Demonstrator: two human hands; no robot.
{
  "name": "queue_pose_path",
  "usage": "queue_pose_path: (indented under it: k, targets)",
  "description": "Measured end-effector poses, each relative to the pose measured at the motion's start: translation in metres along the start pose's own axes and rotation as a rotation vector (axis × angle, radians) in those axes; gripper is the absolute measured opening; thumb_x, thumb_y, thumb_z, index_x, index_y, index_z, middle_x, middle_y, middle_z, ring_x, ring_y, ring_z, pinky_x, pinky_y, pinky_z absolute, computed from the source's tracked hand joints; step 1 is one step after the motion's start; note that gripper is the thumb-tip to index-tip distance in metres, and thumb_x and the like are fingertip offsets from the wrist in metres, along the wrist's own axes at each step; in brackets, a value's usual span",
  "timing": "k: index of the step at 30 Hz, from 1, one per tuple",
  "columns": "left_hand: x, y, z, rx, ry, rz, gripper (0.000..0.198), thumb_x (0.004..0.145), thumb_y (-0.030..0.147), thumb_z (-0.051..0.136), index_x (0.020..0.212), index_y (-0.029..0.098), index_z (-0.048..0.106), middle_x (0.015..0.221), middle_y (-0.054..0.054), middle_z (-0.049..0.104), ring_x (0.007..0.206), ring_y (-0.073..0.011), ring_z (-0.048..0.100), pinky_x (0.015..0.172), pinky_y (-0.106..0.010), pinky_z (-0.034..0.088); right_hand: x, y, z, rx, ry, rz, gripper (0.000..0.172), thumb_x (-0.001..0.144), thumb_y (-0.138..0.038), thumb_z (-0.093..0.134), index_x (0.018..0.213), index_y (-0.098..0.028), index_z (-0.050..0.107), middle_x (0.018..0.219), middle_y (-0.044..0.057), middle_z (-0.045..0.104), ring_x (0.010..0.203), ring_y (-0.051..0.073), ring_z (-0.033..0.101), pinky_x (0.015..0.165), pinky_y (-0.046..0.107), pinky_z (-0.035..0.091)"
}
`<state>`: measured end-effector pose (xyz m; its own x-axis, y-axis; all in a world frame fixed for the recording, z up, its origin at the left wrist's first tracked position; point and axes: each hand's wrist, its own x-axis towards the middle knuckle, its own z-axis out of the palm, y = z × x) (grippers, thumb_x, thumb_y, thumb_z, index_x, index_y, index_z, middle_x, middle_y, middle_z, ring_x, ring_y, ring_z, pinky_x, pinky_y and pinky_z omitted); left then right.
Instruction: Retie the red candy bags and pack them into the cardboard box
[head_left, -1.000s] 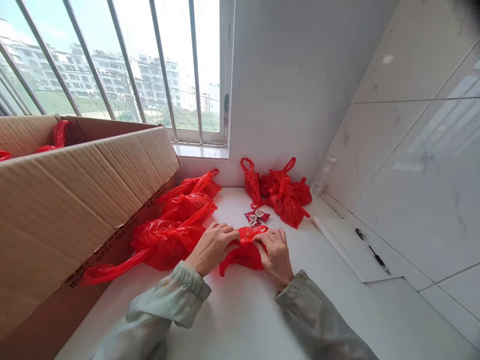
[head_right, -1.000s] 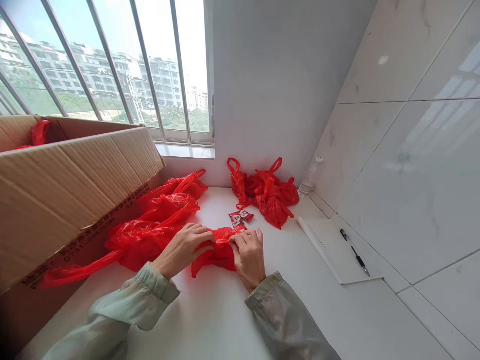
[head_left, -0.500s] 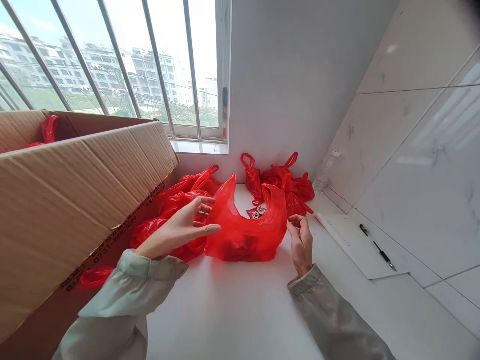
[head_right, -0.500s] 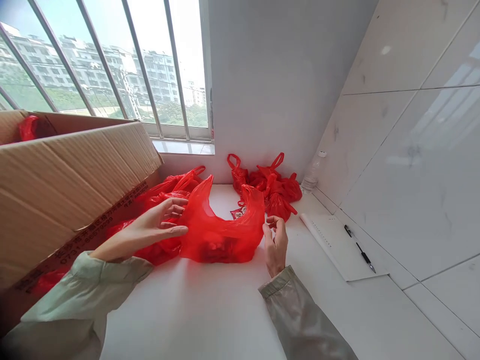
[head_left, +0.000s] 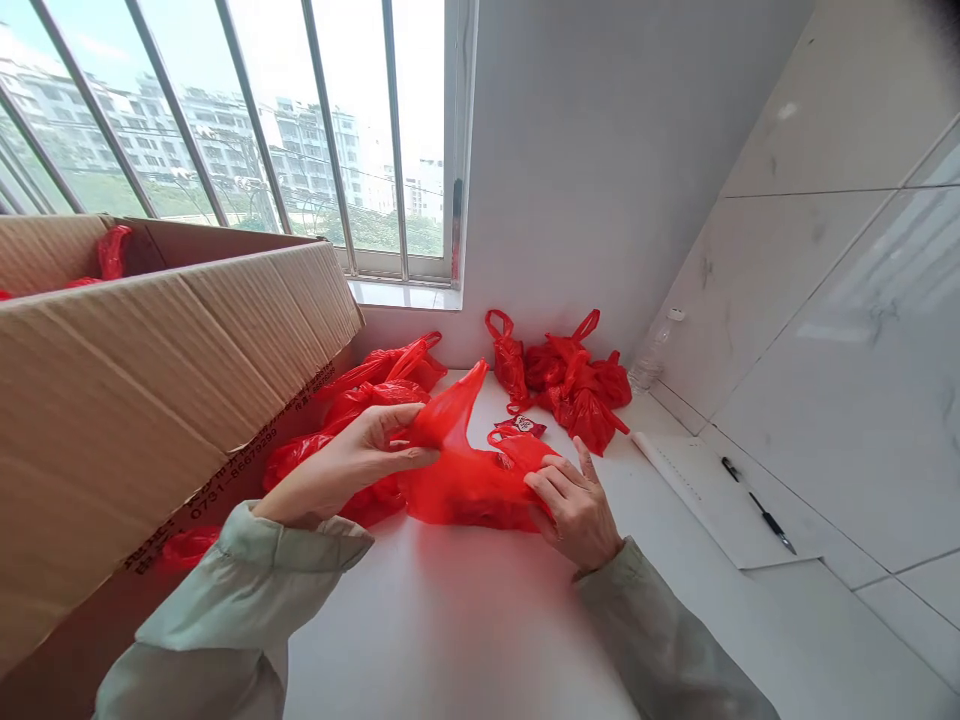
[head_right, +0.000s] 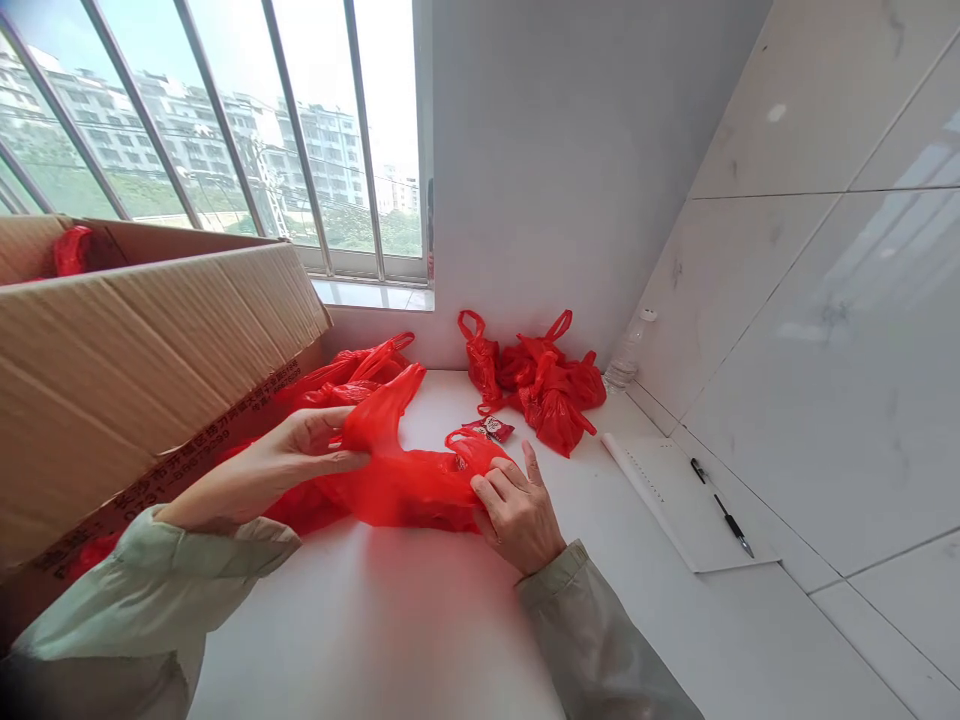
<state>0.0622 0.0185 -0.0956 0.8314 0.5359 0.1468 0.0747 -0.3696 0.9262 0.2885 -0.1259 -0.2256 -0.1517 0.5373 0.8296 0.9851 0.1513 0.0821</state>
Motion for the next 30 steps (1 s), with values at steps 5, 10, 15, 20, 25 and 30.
queue_pose_path:
  k: [5,10,15,20,25,30]
  targets:
    - [-0.007,0.007,-0.004,-0.213,-0.008,-0.096,0.025,0.073,0.029,0.082,0.087,0.023,0.062,0.088,0.0,0.063,0.089,-0.0215,0.062,0.081,-0.034,0.055,0.009,-0.016,-0.014,0.129,0.027,-0.15,0.03,0.093,-0.032,0.048,0.066,-0.022,0.054,0.061,-0.001,0.05,0.073,0.018,0.056,0.113,0.049,0.033]
    - [-0.008,0.013,0.009,-0.074,0.006,0.028,0.027,0.08,0.032,0.074,0.078,0.021,0.05,0.075,0.004,0.049,0.066,-0.0118,0.044,0.054,-0.021,0.041,0.007,-0.028,-0.003,0.172,-0.106,-0.098,0.044,0.099,-0.023,0.037,0.056,-0.02,0.048,0.053,-0.002,0.045,0.062,0.014,0.045,0.103,0.044,0.038]
    - [-0.008,0.017,0.01,0.155,0.106,0.168,0.016,0.079,0.023,0.063,0.072,0.021,0.048,0.076,0.003,0.048,0.071,-0.0141,0.047,0.063,-0.025,0.044,0.001,-0.022,0.005,0.1,-0.316,0.182,0.028,0.099,-0.033,0.046,0.09,-0.019,0.068,0.069,0.003,0.064,0.075,0.02,0.054,0.1,0.052,0.037]
    - [-0.01,0.016,-0.003,0.321,0.291,0.156,0.002,0.076,0.022,0.05,0.074,0.022,0.049,0.07,0.004,0.049,0.064,-0.0131,0.045,0.057,-0.026,0.04,-0.001,-0.01,-0.004,-0.118,-0.413,0.334,0.041,0.09,-0.058,0.059,0.101,-0.021,0.073,0.092,0.011,0.068,0.091,0.031,0.053,0.1,0.071,0.028]
    - [-0.02,0.023,-0.005,0.599,0.56,0.193,0.02,0.074,0.016,0.042,0.089,0.025,0.052,0.079,0.004,0.057,0.069,-0.0156,0.055,0.062,-0.03,0.043,-0.001,-0.005,-0.01,-0.211,-0.372,0.366,0.053,0.079,-0.054,0.072,0.117,-0.017,0.067,0.128,0.02,0.06,0.111,0.04,0.049,0.099,0.073,0.03]
    - [-0.037,0.044,0.05,0.814,0.358,0.697,0.01,0.092,0.016,0.051,0.098,0.025,0.05,0.094,-0.001,0.06,0.084,-0.0183,0.061,0.071,-0.031,0.053,0.001,-0.023,-0.003,-0.095,-0.334,0.26,0.048,0.081,-0.046,0.07,0.12,-0.018,0.064,0.13,0.016,0.06,0.125,0.039,0.045,0.11,0.072,0.018]
